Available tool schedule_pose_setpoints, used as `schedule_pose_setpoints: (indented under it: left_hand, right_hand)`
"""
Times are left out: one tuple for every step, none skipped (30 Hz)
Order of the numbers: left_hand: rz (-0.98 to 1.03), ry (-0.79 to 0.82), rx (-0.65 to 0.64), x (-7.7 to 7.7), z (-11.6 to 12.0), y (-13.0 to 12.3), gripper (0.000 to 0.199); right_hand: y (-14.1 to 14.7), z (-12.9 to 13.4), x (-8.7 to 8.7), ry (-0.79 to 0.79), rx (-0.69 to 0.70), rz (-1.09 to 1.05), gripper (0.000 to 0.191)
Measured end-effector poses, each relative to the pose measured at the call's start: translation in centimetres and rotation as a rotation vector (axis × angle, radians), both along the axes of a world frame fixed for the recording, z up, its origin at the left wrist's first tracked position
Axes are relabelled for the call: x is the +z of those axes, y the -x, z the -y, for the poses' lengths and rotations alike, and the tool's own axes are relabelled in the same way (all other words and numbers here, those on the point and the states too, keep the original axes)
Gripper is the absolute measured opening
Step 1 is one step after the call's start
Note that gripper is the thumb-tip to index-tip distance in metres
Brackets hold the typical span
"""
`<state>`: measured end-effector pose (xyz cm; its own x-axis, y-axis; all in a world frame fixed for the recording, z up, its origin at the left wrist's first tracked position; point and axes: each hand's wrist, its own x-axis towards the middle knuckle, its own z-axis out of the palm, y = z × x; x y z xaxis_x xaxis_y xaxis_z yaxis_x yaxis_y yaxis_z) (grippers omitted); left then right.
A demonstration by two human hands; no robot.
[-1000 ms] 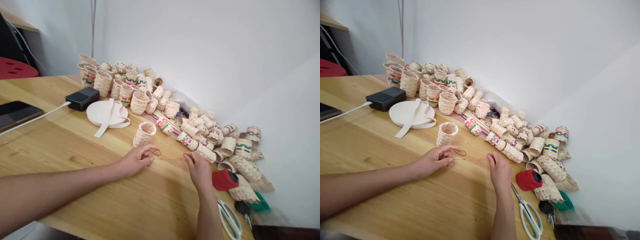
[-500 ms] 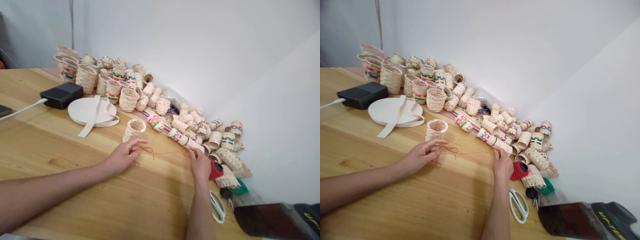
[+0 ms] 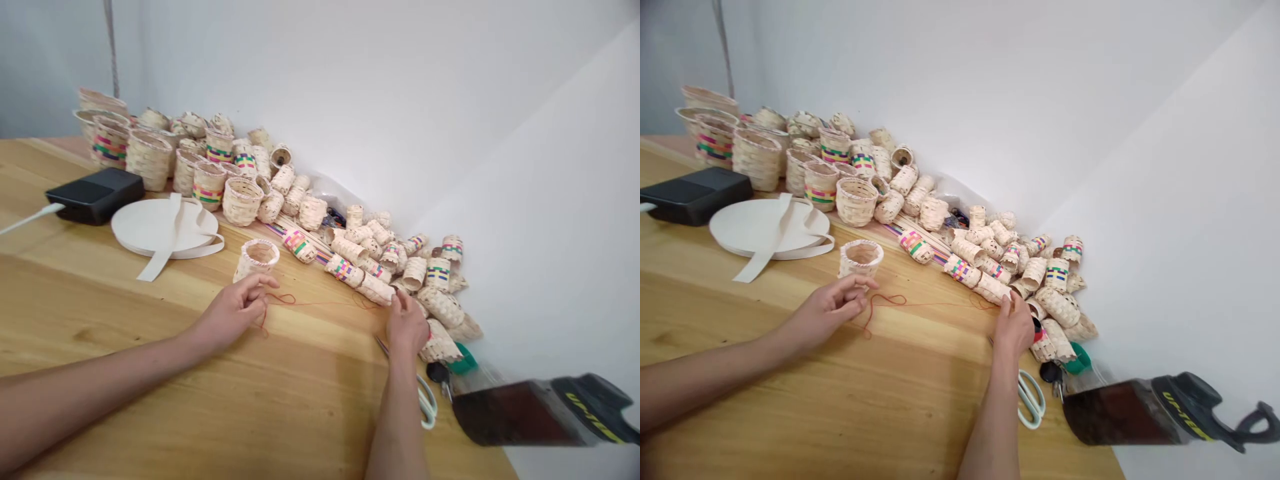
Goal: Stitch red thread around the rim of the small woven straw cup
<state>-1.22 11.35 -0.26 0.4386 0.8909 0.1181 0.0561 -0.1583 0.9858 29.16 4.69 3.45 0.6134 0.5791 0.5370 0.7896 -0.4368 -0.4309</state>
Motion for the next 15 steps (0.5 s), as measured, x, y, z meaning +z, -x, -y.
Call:
schedule_pose_setpoints:
  left_hand:
    - [0.013,0.005,-0.005,0.0,0.0,0.0,0.033]
    - [0.028,0.010,-0.014,0.0,0.0,-0.1,0.032]
    - [0.044,0.014,-0.028,0.0,0.0,-0.1,0.031]
    - [0.063,0.015,-0.045,0.0,-0.1,-0.1,0.031]
    - [0.081,0.012,-0.066,-0.1,0.0,-0.1,0.030]
    - [0.098,0.002,-0.091,-0.2,0.0,-0.1,0.030]
    - [0.109,-0.015,-0.117,-0.3,0.0,-0.1,0.030]
    - [0.117,-0.034,-0.142,-0.3,0.1,-0.1,0.031]
    - [0.122,-0.049,-0.165,-0.4,0.2,-0.1,0.030]
    - [0.127,-0.059,-0.184,-0.4,0.3,-0.1,0.030]
    - [0.130,-0.062,-0.197,-0.4,0.4,0.0,0.029]
    - [0.130,-0.059,-0.208,-0.4,0.5,0.0,0.029]
    - [0.127,-0.052,-0.217,-0.4,0.6,0.0,0.029]
    - [0.120,-0.045,-0.225,-0.5,0.6,0.0,0.030]
    - [0.102,-0.039,-0.237,-0.6,0.6,0.0,0.031]
  right_hand:
    - [0.9,-0.4,0.0,-0.020,0.075,0.000,0.044]
    - [2.1,-0.7,0.0,-0.028,0.169,-0.004,0.045]
    - [3.5,-1.0,-0.1,-0.023,0.272,-0.011,0.045]
    - [5.1,-1.2,-0.3,-0.002,0.389,-0.031,0.045]
    - [6.7,-1.4,-0.5,0.031,0.506,-0.055,0.045]
    - [8.4,-1.4,-0.8,0.082,0.651,-0.089,0.046]
    - [9.8,-1.4,-1.2,0.147,0.841,-0.158,0.050]
    - [11.0,-1.4,-1.5,0.210,0.982,-0.216,0.057]
    - [11.8,-1.4,-1.8,0.268,1.092,-0.270,0.062]
    - [12.3,-1.4,-2.0,0.320,1.164,-0.315,0.062]
    - [12.3,-1.5,-2.1,0.356,1.180,-0.336,0.055]
    - [12.0,-1.5,-2.0,0.372,1.156,-0.340,0.041]
    - [11.3,-1.5,-1.8,0.367,1.106,-0.333,0.027]
    - [10.4,-1.6,-1.6,0.345,1.038,-0.318,0.021]
    - [9.4,-1.5,-1.2,0.305,0.952,-0.296,0.026]
